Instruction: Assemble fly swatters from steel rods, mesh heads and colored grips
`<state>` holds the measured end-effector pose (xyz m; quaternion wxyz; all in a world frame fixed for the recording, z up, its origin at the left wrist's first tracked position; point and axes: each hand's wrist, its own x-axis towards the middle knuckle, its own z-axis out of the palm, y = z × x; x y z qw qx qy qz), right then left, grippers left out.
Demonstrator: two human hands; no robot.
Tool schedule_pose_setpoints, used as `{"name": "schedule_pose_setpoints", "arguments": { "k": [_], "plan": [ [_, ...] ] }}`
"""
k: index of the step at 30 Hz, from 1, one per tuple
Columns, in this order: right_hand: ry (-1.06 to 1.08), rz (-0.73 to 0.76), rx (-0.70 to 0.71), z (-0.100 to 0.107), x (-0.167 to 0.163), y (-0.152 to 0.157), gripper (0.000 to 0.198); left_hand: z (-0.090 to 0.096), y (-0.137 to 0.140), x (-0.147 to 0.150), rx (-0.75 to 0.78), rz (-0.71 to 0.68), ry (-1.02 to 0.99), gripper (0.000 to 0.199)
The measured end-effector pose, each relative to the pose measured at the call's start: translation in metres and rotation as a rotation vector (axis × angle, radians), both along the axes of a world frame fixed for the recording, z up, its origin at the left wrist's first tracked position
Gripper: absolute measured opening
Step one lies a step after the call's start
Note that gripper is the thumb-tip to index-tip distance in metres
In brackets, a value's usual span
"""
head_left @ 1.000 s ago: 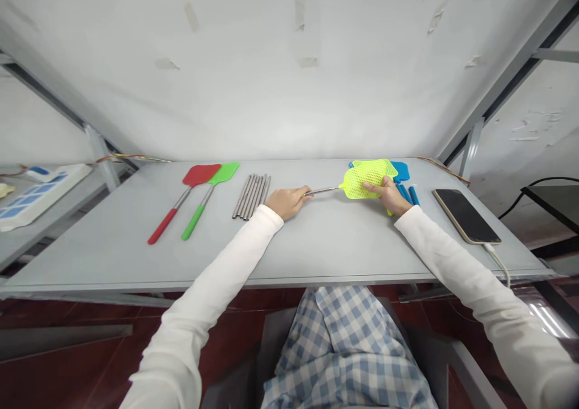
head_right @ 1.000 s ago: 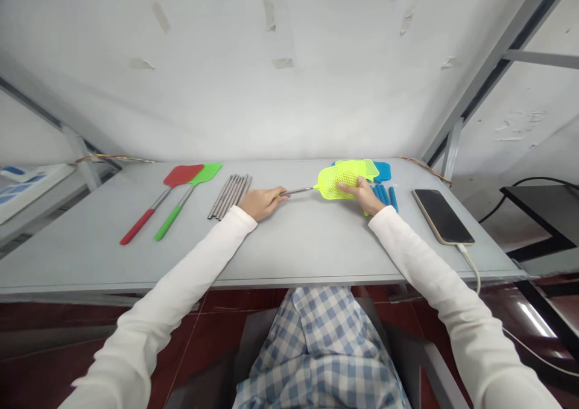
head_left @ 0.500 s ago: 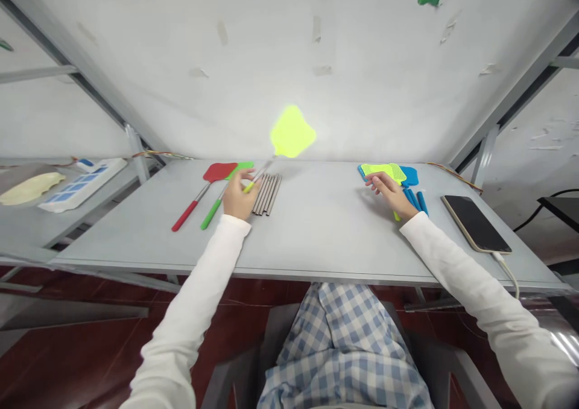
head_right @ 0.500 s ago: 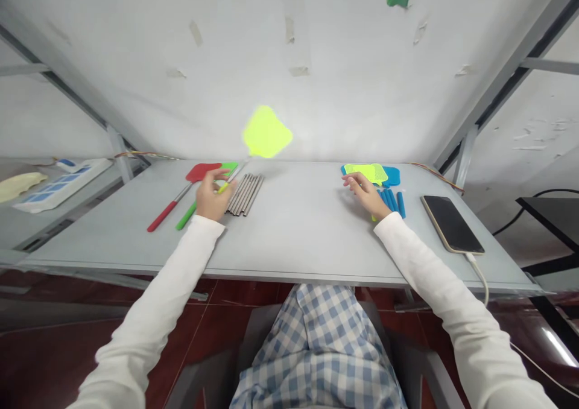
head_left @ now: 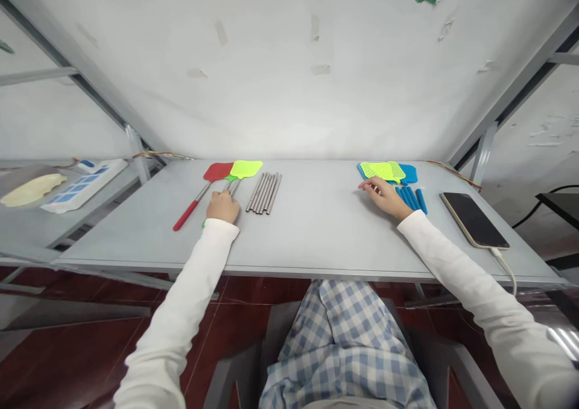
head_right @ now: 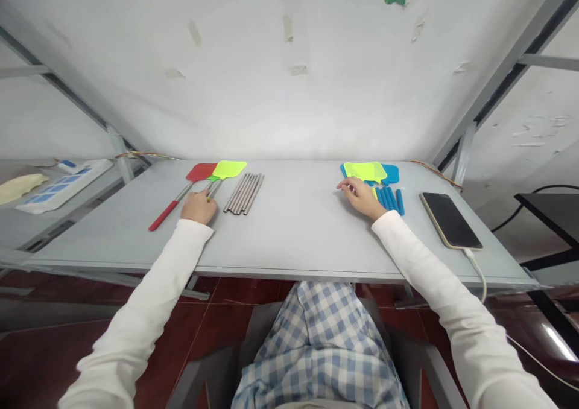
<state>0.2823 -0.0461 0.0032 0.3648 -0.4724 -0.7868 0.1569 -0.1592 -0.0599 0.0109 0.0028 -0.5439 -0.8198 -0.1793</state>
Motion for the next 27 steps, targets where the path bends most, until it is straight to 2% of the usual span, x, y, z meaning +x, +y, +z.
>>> {"name": "schedule_pose_setpoints", "arguments": {
  "k": [2,5,7,9,12,14,17,19,21,25,27],
  "plan": [
    [-0.06,0.0,0.02,0.001,0.0,-0.001,0.03,0.005,-0.002,0.011,-0.018,0.015,0.079,0.041],
    [-0.195,-0.014,0.092,0.005,0.0,-0.003,0.032,0.009,-0.006,0.023,0.067,0.012,0.168,0.04],
    [-0.306,-0.098,0.147,0.01,0.0,-0.005,0.032,0.01,-0.01,0.031,0.127,-0.036,0.173,0.041],
    [-0.425,-0.252,0.159,0.015,0.0,-0.006,0.031,0.011,-0.013,0.041,0.175,-0.163,0.158,0.041],
    [-0.584,-0.491,0.065,0.021,0.003,-0.008,0.031,0.01,-0.014,0.062,0.194,-0.353,0.131,0.038],
    [-0.662,-0.586,-0.015,0.022,0.005,-0.01,0.032,0.007,-0.011,0.076,0.146,-0.381,0.116,0.035],
    [-0.72,-0.625,-0.086,0.021,0.007,-0.012,0.032,0.002,-0.002,0.09,0.064,-0.371,0.14,0.032],
    [-0.717,-0.603,-0.102,0.02,0.007,-0.013,0.032,0.0,0.004,0.097,0.052,-0.368,0.174,0.033],
    [-0.679,-0.515,-0.087,0.018,0.005,-0.014,0.031,0.001,0.008,0.103,0.051,-0.383,0.173,0.033],
    [-0.484,-0.074,0.051,0.016,-0.004,-0.016,0.029,0.007,0.004,0.121,0.015,-0.542,0.02,0.028],
    [-0.421,0.067,0.148,0.014,-0.009,-0.017,0.029,0.009,0.001,0.131,0.048,-0.545,-0.001,0.03]
  ]
}}
